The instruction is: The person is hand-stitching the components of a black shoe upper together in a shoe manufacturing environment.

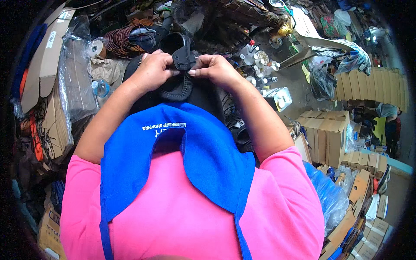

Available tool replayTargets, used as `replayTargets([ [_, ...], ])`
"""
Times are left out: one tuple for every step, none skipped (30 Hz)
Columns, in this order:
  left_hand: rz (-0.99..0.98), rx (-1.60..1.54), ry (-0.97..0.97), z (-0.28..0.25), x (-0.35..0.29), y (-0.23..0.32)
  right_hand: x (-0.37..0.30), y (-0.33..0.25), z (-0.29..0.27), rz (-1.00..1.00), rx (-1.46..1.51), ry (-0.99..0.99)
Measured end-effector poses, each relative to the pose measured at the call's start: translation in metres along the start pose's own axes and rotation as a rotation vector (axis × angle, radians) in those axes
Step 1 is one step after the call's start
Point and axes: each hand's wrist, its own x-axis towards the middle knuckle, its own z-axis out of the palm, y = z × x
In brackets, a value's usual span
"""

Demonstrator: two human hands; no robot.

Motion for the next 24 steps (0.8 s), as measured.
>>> replayTargets([
  [0.011,0.007,0.0,-0.003,-0.003,0.001,-0.005,-0.005,-0.003,0.063,0.009,0.024],
  [0.012,0.005,-0.002,-0.004,-0.006,-0.002,-0.009,-0.009,-0.006,0.129,0.018,0.049],
  [0.005,0.044,-0.009,-0.006,-0.009,-0.008,-0.01,-0.003,-0.012,0.16,0.009,0.072],
  [-0.002,0.084,-0.015,-0.007,-0.012,-0.011,-0.012,0.001,-0.014,0.163,0.01,0.074],
  [-0.041,0.074,-0.053,-0.009,-0.015,-0.007,-0.014,0.003,-0.014,0.159,0.065,0.078],
  [-0.041,0.073,-0.054,-0.007,-0.015,-0.005,-0.015,0.006,-0.014,0.154,0.121,0.083],
  [-0.036,0.058,-0.048,-0.005,-0.015,-0.004,-0.015,0.009,-0.015,0.134,0.138,0.054],
  [-0.031,0.045,-0.043,-0.003,-0.015,-0.003,-0.014,0.016,-0.014,0.134,0.139,0.054],
  [-0.002,0.016,-0.073,-0.002,-0.01,-0.006,-0.014,0.025,-0.012,0.021,0.023,0.086],
  [0.0,0.017,-0.074,-0.001,-0.008,-0.005,-0.014,0.032,-0.011,-0.091,-0.093,0.119],
  [-0.049,-0.122,-0.117,0.0,-0.006,-0.004,-0.016,0.034,-0.013,-0.062,-0.15,0.125],
  [-0.098,-0.261,-0.161,0.002,-0.004,-0.002,-0.019,0.034,-0.016,-0.063,-0.151,0.125],
  [-0.076,-0.233,-0.157,0.005,-0.003,-0.002,-0.024,0.035,-0.018,0.012,-0.08,0.099],
  [-0.076,-0.232,-0.157,0.006,-0.002,-0.002,-0.029,0.033,-0.017,0.088,-0.007,0.073],
  [-0.058,-0.211,-0.166,0.008,-0.001,-0.003,-0.035,0.029,-0.02,0.092,-0.017,0.068],
  [-0.041,-0.19,-0.175,0.008,0.0,-0.003,-0.036,0.025,-0.021,0.091,-0.016,0.068],
  [-0.036,-0.189,-0.179,0.006,0.0,0.0,-0.038,0.021,-0.023,-0.022,-0.1,0.139],
  [-0.033,-0.168,-0.19,0.002,0.0,0.004,-0.039,0.017,-0.025,-0.135,-0.183,0.209],
  [-0.031,-0.147,-0.201,0.0,-0.001,0.007,-0.033,0.01,-0.029,-0.296,-0.528,0.244],
  [-0.021,-0.145,-0.204,0.001,0.0,0.008,-0.025,0.009,-0.032,-0.291,-0.527,0.277],
  [0.006,-0.132,-0.191,0.003,0.0,0.006,-0.014,0.011,-0.034,-0.242,-0.597,0.303],
  [0.033,-0.119,-0.177,0.006,0.001,0.004,-0.009,0.014,-0.036,-0.191,-0.666,0.327],
  [0.033,-0.114,-0.173,0.009,0.001,0.003,-0.006,0.017,-0.037,-0.198,-0.666,0.329],
  [0.044,-0.119,-0.162,0.012,0.002,0.002,-0.004,0.02,-0.038,-0.212,-0.742,0.424],
])
